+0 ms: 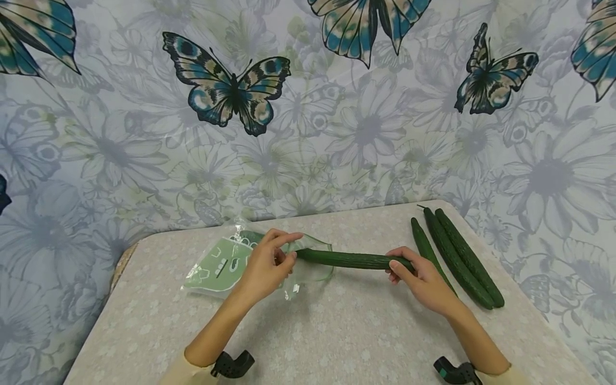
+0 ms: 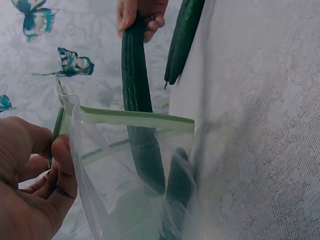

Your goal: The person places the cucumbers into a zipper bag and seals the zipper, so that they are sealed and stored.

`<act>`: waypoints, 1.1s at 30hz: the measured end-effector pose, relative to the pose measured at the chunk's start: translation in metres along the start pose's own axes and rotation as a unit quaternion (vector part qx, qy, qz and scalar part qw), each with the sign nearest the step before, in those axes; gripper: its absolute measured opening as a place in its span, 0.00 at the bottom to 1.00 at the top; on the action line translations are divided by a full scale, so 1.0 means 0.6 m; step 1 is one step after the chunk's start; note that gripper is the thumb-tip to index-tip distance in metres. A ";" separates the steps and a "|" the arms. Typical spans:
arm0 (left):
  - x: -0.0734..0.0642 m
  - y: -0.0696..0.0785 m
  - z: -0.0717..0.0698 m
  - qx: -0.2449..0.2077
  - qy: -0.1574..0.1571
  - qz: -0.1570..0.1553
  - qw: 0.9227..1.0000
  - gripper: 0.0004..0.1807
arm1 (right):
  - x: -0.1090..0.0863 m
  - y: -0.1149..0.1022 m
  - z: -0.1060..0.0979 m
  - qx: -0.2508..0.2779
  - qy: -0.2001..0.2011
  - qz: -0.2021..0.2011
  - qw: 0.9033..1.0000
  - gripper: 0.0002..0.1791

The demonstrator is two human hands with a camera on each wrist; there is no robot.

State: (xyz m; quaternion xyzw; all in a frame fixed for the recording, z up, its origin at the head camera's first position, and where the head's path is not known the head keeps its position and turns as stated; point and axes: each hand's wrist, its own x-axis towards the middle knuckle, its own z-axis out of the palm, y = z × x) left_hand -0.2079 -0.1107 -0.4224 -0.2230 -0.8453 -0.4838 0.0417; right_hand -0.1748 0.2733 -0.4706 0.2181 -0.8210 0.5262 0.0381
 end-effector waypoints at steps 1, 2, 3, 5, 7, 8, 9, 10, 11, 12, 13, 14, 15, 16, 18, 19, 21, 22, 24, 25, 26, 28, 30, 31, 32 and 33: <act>0.000 0.001 0.000 0.002 0.000 0.000 1.000 0.23 | 0.005 0.000 0.004 0.002 -0.002 -0.001 1.000 0.12; 0.000 0.002 0.000 0.003 0.000 -0.001 1.000 0.23 | 0.009 0.000 0.009 0.003 -0.004 -0.002 1.000 0.12; 0.000 0.003 0.000 0.005 0.001 -0.001 1.000 0.24 | 0.013 0.000 0.014 0.003 -0.006 -0.003 1.000 0.11; 0.000 0.004 0.001 0.009 0.002 -0.003 1.000 0.24 | 0.022 0.001 0.023 0.006 -0.010 -0.006 1.000 0.12; 0.000 0.005 0.002 0.013 0.004 -0.004 1.000 0.24 | 0.030 0.002 0.033 0.008 -0.014 -0.007 1.000 0.12; -0.001 0.006 0.003 0.015 0.005 -0.003 1.000 0.24 | 0.034 0.002 0.039 0.009 -0.015 -0.005 1.000 0.12; -0.001 0.006 0.003 0.016 0.005 -0.003 1.000 0.24 | 0.037 0.002 0.044 0.009 -0.017 -0.004 1.000 0.12; -0.001 0.006 0.003 0.016 0.004 -0.002 1.000 0.24 | 0.041 0.001 0.049 0.010 -0.018 -0.003 1.000 0.12; -0.001 0.006 0.003 0.017 0.004 -0.002 1.000 0.24 | 0.045 0.001 0.054 0.010 -0.019 -0.001 1.000 0.12; -0.002 0.006 0.003 0.016 0.004 -0.002 1.000 0.24 | 0.049 0.001 0.060 0.011 -0.020 0.001 1.000 0.12; -0.002 0.006 0.003 0.015 0.003 -0.002 1.000 0.24 | 0.053 0.000 0.065 0.011 -0.021 0.003 1.000 0.12; -0.002 0.006 0.003 0.015 0.003 -0.002 1.000 0.24 | 0.057 -0.001 0.070 0.011 -0.022 0.005 1.000 0.12; -0.002 0.006 0.002 0.013 0.002 -0.003 1.000 0.24 | 0.061 -0.001 0.075 0.011 -0.023 0.006 1.000 0.12; -0.002 0.006 0.002 0.011 0.002 -0.003 1.000 0.24 | 0.065 -0.002 0.080 0.012 -0.024 0.007 1.000 0.12; -0.002 0.005 0.002 0.005 0.002 -0.005 1.000 0.24 | 0.073 -0.004 0.090 0.013 -0.026 0.008 1.000 0.13; -0.002 0.005 0.001 0.003 0.002 -0.005 1.000 0.24 | 0.078 -0.005 0.095 0.012 -0.027 0.009 1.000 0.13; -0.001 0.006 0.001 0.001 0.002 -0.007 1.000 0.24 | 0.086 -0.008 0.104 0.010 -0.031 0.011 0.999 0.14; -0.001 0.005 0.001 -0.002 0.001 -0.008 1.000 0.24 | 0.090 -0.009 0.109 0.010 -0.033 0.013 0.999 0.14; -0.002 0.006 0.002 -0.002 0.000 -0.009 1.000 0.24 | 0.096 -0.012 0.119 0.007 -0.037 0.016 0.999 0.14; -0.002 0.005 0.003 -0.001 0.000 -0.008 1.000 0.24 | 0.100 -0.013 0.124 0.005 -0.037 0.018 0.999 0.14; -0.002 0.006 0.004 0.001 0.001 -0.009 1.000 0.24 | 0.103 -0.014 0.129 0.006 -0.039 0.017 0.999 0.14; -0.001 0.005 0.005 0.001 0.003 -0.006 1.000 0.24 | 0.110 -0.017 0.138 0.008 -0.040 0.014 0.999 0.15; 0.000 0.006 0.006 0.006 0.008 -0.004 1.000 0.24 | 0.118 -0.019 0.148 0.006 -0.041 0.011 0.999 0.15; 0.000 0.006 0.007 0.007 0.010 -0.003 1.000 0.24 | 0.121 -0.020 0.153 0.005 -0.040 0.008 0.999 0.15; 0.000 0.007 0.008 0.008 0.012 -0.002 1.000 0.24 | 0.124 -0.020 0.159 0.004 -0.040 0.005 0.999 0.15; 0.000 0.007 0.008 0.007 0.012 -0.001 1.000 0.24 | 0.126 -0.020 0.164 -0.002 -0.038 0.004 0.999 0.15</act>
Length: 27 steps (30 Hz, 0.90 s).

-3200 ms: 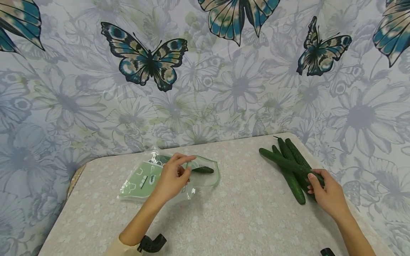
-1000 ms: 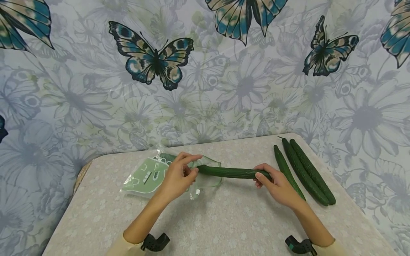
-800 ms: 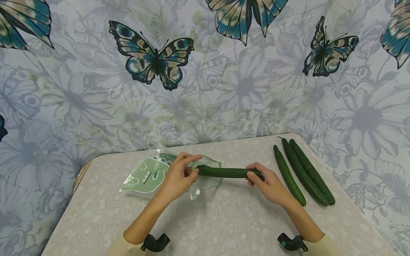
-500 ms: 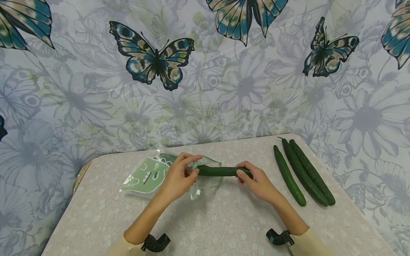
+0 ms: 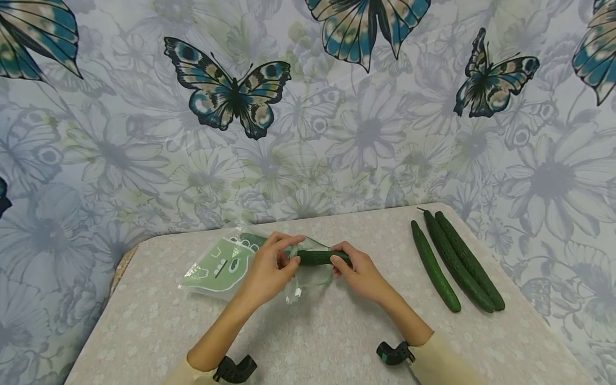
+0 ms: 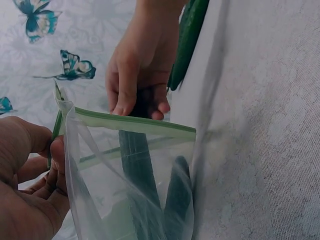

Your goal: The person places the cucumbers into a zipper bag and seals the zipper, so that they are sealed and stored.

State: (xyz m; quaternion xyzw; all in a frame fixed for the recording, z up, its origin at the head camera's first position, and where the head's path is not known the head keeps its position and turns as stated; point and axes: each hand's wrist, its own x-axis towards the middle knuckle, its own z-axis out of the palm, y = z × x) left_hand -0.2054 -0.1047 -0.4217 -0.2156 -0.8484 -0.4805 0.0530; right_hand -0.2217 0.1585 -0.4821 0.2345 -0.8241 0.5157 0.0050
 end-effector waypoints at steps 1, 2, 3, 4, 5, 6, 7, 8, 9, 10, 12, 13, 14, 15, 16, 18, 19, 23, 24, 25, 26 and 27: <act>0.000 0.000 0.000 0.001 0.001 0.000 1.000 0.24 | 0.002 -0.001 0.005 -0.007 0.001 -0.002 1.000 0.15; 0.000 0.000 0.000 0.002 0.000 0.001 1.000 0.24 | 0.004 -0.001 0.010 -0.016 0.003 -0.003 1.000 0.15; 0.000 0.000 0.000 0.001 -0.001 0.002 1.000 0.23 | 0.005 -0.002 0.013 -0.023 0.004 -0.006 1.000 0.16; 0.000 0.000 0.000 0.000 -0.002 0.002 1.000 0.23 | 0.005 -0.003 0.015 -0.032 0.005 -0.008 0.999 0.16; -0.001 0.001 0.000 -0.002 -0.003 0.001 1.000 0.23 | 0.005 -0.003 0.016 -0.043 0.006 -0.009 0.999 0.16; -0.001 0.001 -0.001 -0.006 -0.004 0.001 1.000 0.24 | 0.004 -0.004 0.016 -0.056 0.008 -0.007 0.998 0.16; -0.001 0.001 -0.001 -0.007 -0.005 0.000 1.000 0.24 | 0.003 -0.005 0.013 -0.069 0.009 -0.006 0.998 0.16; -0.001 0.001 -0.002 -0.010 -0.006 -0.002 1.000 0.24 | 0.002 -0.006 0.010 -0.083 0.012 -0.003 0.996 0.16; -0.002 0.001 -0.003 -0.013 -0.006 -0.003 1.000 0.24 | 0.001 -0.006 0.006 -0.096 0.016 0.001 0.995 0.16; -0.002 0.001 -0.003 -0.016 -0.007 -0.005 1.000 0.24 | -0.002 -0.006 0.002 -0.108 0.019 0.007 0.994 0.16; -0.003 0.001 -0.004 -0.018 -0.007 -0.007 1.000 0.24 | -0.006 -0.005 -0.007 -0.133 0.023 0.016 0.991 0.15; -0.003 0.000 -0.004 -0.018 -0.006 -0.007 1.000 0.24 | -0.009 -0.005 -0.011 -0.142 0.022 0.019 0.989 0.14; -0.003 -0.001 -0.004 -0.019 -0.006 -0.006 1.000 0.25 | -0.012 -0.005 -0.015 -0.149 0.021 0.020 0.988 0.14; -0.003 -0.002 -0.004 -0.018 -0.006 -0.006 1.000 0.25 | -0.014 -0.003 -0.018 -0.156 0.018 0.020 0.987 0.13; -0.003 -0.003 -0.004 -0.016 -0.006 -0.004 1.000 0.25 | -0.017 -0.002 -0.022 -0.163 0.013 0.019 0.986 0.12; -0.004 -0.003 -0.004 -0.014 -0.005 0.000 1.000 0.25 | -0.022 -0.001 -0.027 -0.181 -0.001 0.016 0.983 0.12; -0.004 -0.002 -0.003 -0.010 -0.004 0.001 1.000 0.25 | -0.025 -0.001 -0.029 -0.189 -0.011 0.010 0.982 0.12; -0.004 0.000 -0.002 -0.001 -0.004 0.005 1.000 0.24 | -0.031 -0.001 -0.032 -0.235 -0.062 -0.015 0.970 0.14; -0.004 0.000 -0.001 0.000 -0.005 0.006 1.000 0.24 | -0.032 -0.002 -0.031 -0.243 -0.073 -0.019 0.967 0.14; -0.004 0.000 0.000 0.000 -0.006 0.007 1.000 0.24 | -0.032 -0.002 -0.031 -0.250 -0.082 -0.022 0.965 0.14; -0.004 0.000 0.000 -0.002 -0.007 0.007 1.000 0.24 | -0.033 -0.003 -0.030 -0.254 -0.087 -0.021 0.963 0.13; -0.004 -0.001 0.001 -0.004 -0.008 0.008 1.000 0.24 | -0.033 -0.004 -0.030 -0.257 -0.088 -0.018 0.962 0.13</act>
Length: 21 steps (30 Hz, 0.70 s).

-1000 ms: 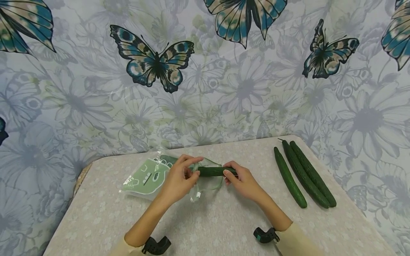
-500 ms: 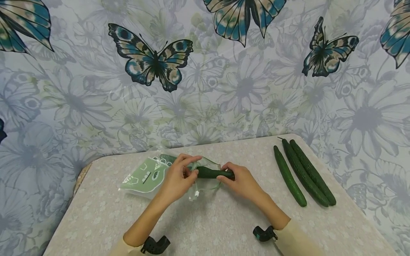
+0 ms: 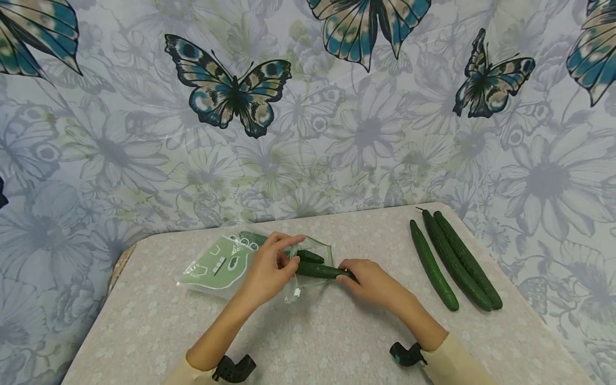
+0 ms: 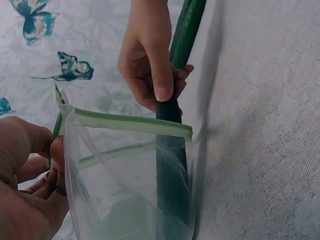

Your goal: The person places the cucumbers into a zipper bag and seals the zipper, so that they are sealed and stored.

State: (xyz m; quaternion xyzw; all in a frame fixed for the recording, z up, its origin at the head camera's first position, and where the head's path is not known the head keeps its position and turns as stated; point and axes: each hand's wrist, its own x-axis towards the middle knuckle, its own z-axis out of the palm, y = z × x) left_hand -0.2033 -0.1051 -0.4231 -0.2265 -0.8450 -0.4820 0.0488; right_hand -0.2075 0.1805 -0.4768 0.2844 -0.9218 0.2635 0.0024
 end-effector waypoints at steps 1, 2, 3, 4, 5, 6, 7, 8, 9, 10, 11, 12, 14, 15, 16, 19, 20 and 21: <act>0.000 0.000 0.001 -0.002 -0.001 0.000 1.000 0.24 | 0.000 0.000 0.000 0.000 0.000 0.005 1.000 0.12; 0.000 -0.001 0.001 -0.004 -0.003 0.001 1.000 0.24 | 0.000 -0.001 0.000 0.000 0.003 0.005 1.000 0.12; 0.001 -0.001 0.002 -0.006 -0.004 0.001 1.000 0.24 | 0.001 -0.001 0.000 0.001 0.008 0.005 1.000 0.11; 0.001 -0.001 0.002 -0.009 -0.005 0.002 1.000 0.24 | 0.001 0.000 0.000 0.002 0.015 0.004 1.000 0.11; 0.001 -0.002 0.003 -0.010 -0.005 0.002 1.000 0.24 | 0.002 0.000 0.000 0.002 0.023 0.004 1.000 0.11; 0.001 -0.002 0.003 -0.011 -0.006 0.002 1.000 0.24 | 0.002 0.001 0.000 0.006 0.032 0.003 0.999 0.11; 0.001 -0.002 0.003 -0.011 -0.006 0.002 1.000 0.24 | 0.003 0.001 0.001 0.009 0.042 0.001 0.999 0.11; 0.001 -0.001 0.004 -0.011 -0.006 0.002 1.000 0.24 | 0.005 0.002 0.001 0.013 0.054 -0.001 0.998 0.12; 0.001 -0.001 0.004 -0.010 -0.006 0.002 1.000 0.24 | 0.005 0.003 0.003 0.019 0.067 -0.002 0.998 0.13; 0.001 -0.001 0.004 -0.009 -0.007 0.002 1.000 0.24 | 0.007 0.004 0.004 0.024 0.081 -0.003 0.996 0.14; 0.001 -0.001 0.005 -0.007 -0.007 0.001 1.000 0.24 | 0.008 0.005 0.006 0.028 0.095 -0.001 0.995 0.15; 0.001 -0.001 0.005 -0.006 -0.008 0.001 1.000 0.24 | 0.009 0.005 0.008 0.033 0.109 -0.001 0.994 0.16; 0.001 0.000 0.006 -0.005 -0.009 0.000 1.000 0.24 | 0.013 0.004 0.013 0.042 0.132 0.004 0.990 0.18; 0.001 0.000 0.007 -0.005 -0.008 0.000 1.000 0.24 | 0.016 0.004 0.015 0.048 0.141 0.007 0.989 0.18; 0.001 0.000 0.008 -0.006 -0.008 -0.001 1.000 0.23 | 0.019 0.002 0.017 0.056 0.147 0.010 0.987 0.18; 0.002 0.001 0.009 -0.010 -0.008 -0.003 1.000 0.23 | 0.030 -0.003 0.024 0.079 0.161 0.015 0.984 0.19; 0.002 0.001 0.010 -0.011 -0.008 -0.004 1.000 0.23 | 0.034 -0.003 0.027 0.084 0.164 0.015 0.983 0.19; 0.002 0.001 0.011 -0.012 -0.009 -0.005 1.000 0.23 | 0.038 -0.004 0.030 0.090 0.168 0.014 0.982 0.18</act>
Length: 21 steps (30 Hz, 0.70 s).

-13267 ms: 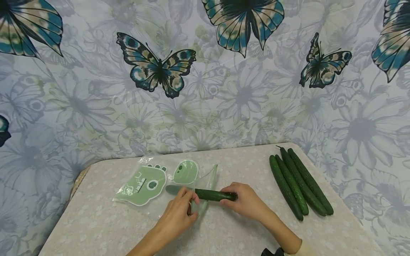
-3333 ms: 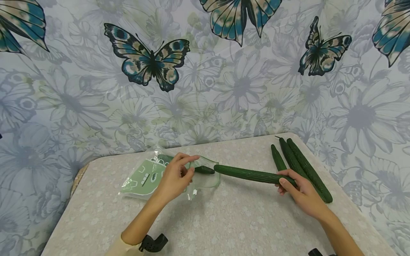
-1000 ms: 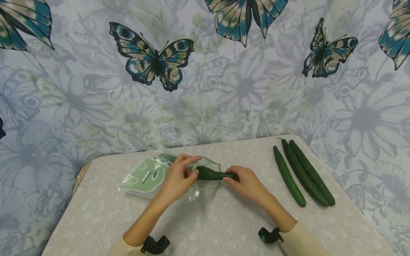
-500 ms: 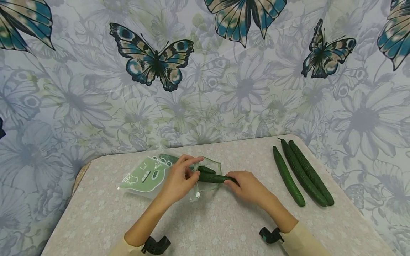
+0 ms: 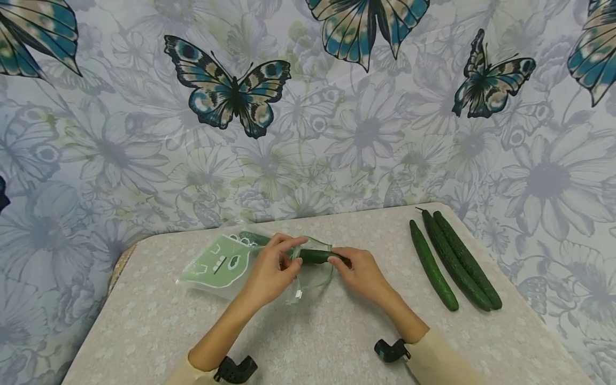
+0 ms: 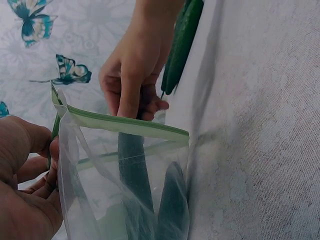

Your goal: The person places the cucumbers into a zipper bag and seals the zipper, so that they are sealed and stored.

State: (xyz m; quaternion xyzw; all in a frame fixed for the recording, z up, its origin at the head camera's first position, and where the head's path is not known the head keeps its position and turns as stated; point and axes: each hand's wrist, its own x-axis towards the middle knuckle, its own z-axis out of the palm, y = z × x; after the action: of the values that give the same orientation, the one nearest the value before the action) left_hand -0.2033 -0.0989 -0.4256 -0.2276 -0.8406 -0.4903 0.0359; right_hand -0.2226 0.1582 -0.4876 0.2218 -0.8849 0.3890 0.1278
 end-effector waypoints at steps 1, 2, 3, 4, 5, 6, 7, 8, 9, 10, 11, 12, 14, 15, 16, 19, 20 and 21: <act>0.000 0.001 0.000 -0.001 -0.002 0.000 1.000 0.23 | 0.003 0.000 0.005 0.003 0.004 -0.001 1.000 0.18; 0.001 0.001 0.001 -0.001 -0.004 0.000 1.000 0.23 | 0.005 0.000 0.010 0.003 0.008 -0.002 1.000 0.18; 0.001 0.001 0.001 -0.001 -0.006 0.000 1.000 0.23 | 0.008 0.000 0.015 0.004 0.012 -0.004 1.000 0.18; 0.001 0.002 0.001 -0.002 -0.007 0.000 1.000 0.23 | 0.009 0.000 0.020 0.004 0.018 -0.006 1.000 0.18; 0.001 0.002 0.001 -0.002 -0.007 0.000 1.000 0.23 | 0.012 0.000 0.025 0.007 0.022 -0.008 1.000 0.19; 0.001 0.002 0.001 -0.002 -0.007 -0.001 1.000 0.23 | 0.014 -0.001 0.030 0.012 0.026 -0.010 1.000 0.19; 0.001 0.003 0.001 -0.002 -0.006 -0.001 1.000 0.23 | 0.016 -0.002 0.036 0.016 0.030 -0.012 0.999 0.19; 0.001 0.003 0.000 -0.002 -0.004 -0.002 1.000 0.23 | 0.019 -0.004 0.040 0.021 0.031 -0.013 0.999 0.19; 0.000 0.004 0.000 -0.002 -0.003 -0.002 1.000 0.23 | 0.021 -0.005 0.045 0.026 0.032 -0.014 0.999 0.18; 0.000 0.004 -0.001 -0.002 -0.002 -0.003 1.000 0.23 | 0.023 -0.006 0.050 0.031 0.032 -0.013 0.999 0.18; 0.000 0.005 -0.001 -0.003 -0.002 -0.003 1.000 0.23 | 0.026 -0.008 0.054 0.037 0.031 -0.011 0.999 0.18; 0.000 0.005 -0.001 -0.004 -0.002 -0.003 1.000 0.22 | 0.028 -0.010 0.059 0.041 0.030 -0.010 0.999 0.18; 0.000 0.006 -0.001 -0.006 -0.003 -0.003 1.000 0.22 | 0.032 -0.012 0.067 0.049 0.024 -0.003 0.999 0.18; 0.000 0.006 -0.001 -0.007 -0.004 -0.003 1.000 0.22 | 0.034 -0.013 0.071 0.053 0.022 0.001 0.998 0.19; 0.000 0.006 -0.001 -0.006 -0.003 -0.003 1.000 0.22 | 0.035 -0.015 0.075 0.059 0.021 0.005 0.998 0.19; -0.001 0.006 -0.004 -0.003 -0.002 -0.004 1.000 0.22 | 0.039 -0.018 0.084 0.064 0.023 0.015 0.998 0.20; -0.002 0.006 -0.005 -0.001 -0.001 -0.004 1.000 0.22 | 0.040 -0.018 0.085 0.064 0.025 0.017 0.998 0.19; -0.003 0.006 -0.007 0.002 0.001 -0.004 1.000 0.22 | 0.040 -0.019 0.085 0.059 0.027 0.019 0.998 0.19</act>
State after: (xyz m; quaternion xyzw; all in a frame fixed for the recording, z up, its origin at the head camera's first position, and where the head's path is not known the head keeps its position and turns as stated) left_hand -0.2010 -0.1014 -0.4207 -0.2241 -0.8422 -0.4891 0.0351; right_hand -0.2407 0.1063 -0.5048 0.2013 -0.8606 0.4490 0.1314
